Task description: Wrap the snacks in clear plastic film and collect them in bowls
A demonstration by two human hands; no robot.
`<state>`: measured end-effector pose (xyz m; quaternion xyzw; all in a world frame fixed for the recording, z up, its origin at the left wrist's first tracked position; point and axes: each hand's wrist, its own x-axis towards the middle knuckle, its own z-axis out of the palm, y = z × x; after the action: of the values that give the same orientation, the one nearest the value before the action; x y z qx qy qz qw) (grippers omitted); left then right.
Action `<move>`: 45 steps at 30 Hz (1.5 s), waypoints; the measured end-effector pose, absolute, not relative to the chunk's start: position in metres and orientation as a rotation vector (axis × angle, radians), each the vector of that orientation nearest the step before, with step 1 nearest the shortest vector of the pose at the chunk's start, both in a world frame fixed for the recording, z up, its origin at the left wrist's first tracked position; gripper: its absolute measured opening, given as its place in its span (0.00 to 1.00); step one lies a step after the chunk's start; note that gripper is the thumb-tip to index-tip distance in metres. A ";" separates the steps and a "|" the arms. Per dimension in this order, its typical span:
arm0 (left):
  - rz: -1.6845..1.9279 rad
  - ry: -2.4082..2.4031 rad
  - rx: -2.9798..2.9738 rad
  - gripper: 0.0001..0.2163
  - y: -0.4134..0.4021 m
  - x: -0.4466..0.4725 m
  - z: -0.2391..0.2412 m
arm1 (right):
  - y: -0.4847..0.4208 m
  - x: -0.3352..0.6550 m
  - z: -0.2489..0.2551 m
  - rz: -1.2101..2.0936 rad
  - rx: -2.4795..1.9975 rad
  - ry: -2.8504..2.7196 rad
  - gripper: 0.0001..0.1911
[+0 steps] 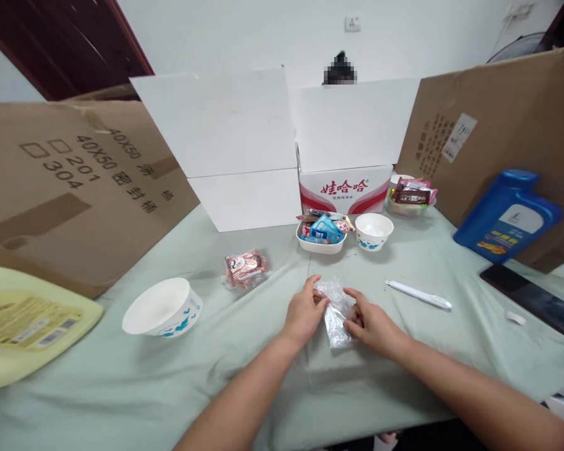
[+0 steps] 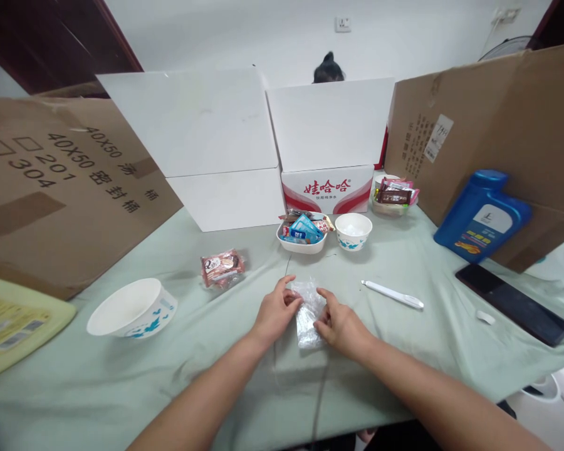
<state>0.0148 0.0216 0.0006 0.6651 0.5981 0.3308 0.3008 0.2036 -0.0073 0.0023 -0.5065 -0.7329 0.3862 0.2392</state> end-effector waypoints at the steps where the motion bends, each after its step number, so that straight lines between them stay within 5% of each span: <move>1: 0.865 1.633 1.836 0.25 0.021 0.016 0.000 | -0.007 0.203 0.003 1.065 -1.399 -1.999 0.36; 8: 0.799 1.420 2.634 0.08 0.011 0.021 -0.001 | -0.006 0.204 0.011 1.042 -1.487 -2.045 0.38; 15: 0.546 1.306 2.691 0.15 0.006 0.017 -0.003 | -0.027 0.220 0.037 0.203 -1.278 -2.561 0.26; 25: 0.494 1.194 2.684 0.23 0.002 0.014 0.006 | -0.027 0.220 0.030 0.447 -0.930 -2.821 0.09; 28: 0.587 1.137 2.671 0.17 0.003 0.012 0.003 | -0.027 0.219 0.033 0.430 -0.911 -2.840 0.03; 32: 0.718 1.134 2.656 0.09 0.006 0.009 -0.005 | -0.031 0.216 0.033 0.356 -0.945 -2.851 0.04; 45: 0.683 0.977 2.647 0.08 -0.002 0.005 -0.001 | -0.040 0.210 0.034 0.167 -0.828 -2.795 0.07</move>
<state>0.0046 -0.0018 -0.0008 0.9053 0.3343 0.2335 0.1191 0.2097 -0.0398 0.0343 -0.2818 -0.9514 0.0568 0.1105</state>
